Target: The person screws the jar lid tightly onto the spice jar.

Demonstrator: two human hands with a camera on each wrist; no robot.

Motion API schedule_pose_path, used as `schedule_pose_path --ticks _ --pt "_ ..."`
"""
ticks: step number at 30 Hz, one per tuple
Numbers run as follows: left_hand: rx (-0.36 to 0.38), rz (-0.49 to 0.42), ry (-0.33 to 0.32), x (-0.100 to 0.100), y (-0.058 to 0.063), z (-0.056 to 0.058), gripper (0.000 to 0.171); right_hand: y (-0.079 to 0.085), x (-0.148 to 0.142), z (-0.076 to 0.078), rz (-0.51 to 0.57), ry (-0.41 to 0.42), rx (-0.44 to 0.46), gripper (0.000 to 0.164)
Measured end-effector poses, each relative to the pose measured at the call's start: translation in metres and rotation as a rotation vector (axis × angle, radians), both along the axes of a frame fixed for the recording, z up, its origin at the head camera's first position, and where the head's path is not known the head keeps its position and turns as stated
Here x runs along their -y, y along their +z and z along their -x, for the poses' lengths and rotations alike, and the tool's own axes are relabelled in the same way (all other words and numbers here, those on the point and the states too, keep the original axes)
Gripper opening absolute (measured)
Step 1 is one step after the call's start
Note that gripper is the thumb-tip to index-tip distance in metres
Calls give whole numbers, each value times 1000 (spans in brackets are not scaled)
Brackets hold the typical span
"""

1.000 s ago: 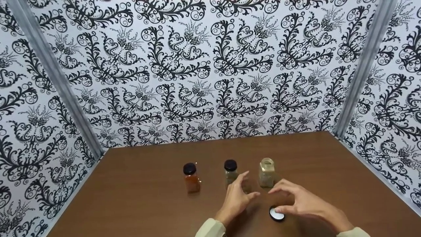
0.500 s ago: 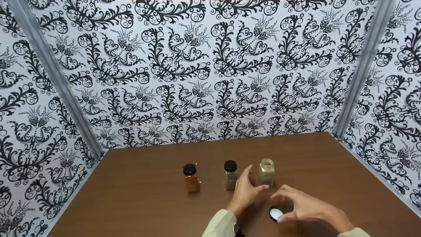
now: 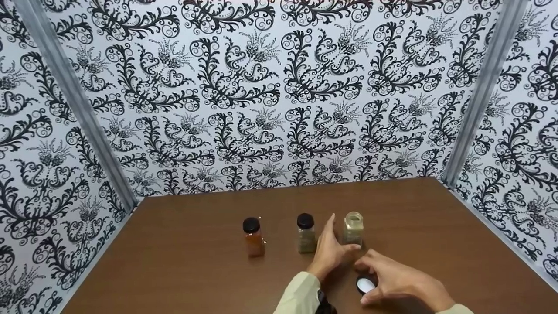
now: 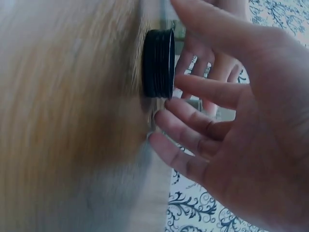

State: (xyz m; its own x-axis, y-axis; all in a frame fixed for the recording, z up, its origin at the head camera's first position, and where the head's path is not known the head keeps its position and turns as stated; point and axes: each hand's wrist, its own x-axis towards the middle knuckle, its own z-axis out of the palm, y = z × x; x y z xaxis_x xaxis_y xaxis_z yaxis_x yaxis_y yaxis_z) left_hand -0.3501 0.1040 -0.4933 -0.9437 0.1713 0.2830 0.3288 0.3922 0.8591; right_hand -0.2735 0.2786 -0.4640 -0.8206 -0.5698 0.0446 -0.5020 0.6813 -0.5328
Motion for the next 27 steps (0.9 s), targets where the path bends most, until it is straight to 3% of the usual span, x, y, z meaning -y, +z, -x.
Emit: schedule_pose_path --ticks 7,16,20,27 --pt "-54 19 5 -8 2 0 101 3 7 -7 -88 -29 -112 62" --pt "-13 -25 8 -14 0 3 96 1 15 -10 -145 -74 -103 51" --pt "-22 -34 10 -15 -2 4 91 2 18 -10 -163 -79 -92 48" --pt "-55 -63 -15 -14 -2 4 78 3 19 -7 -166 -50 -148 37"
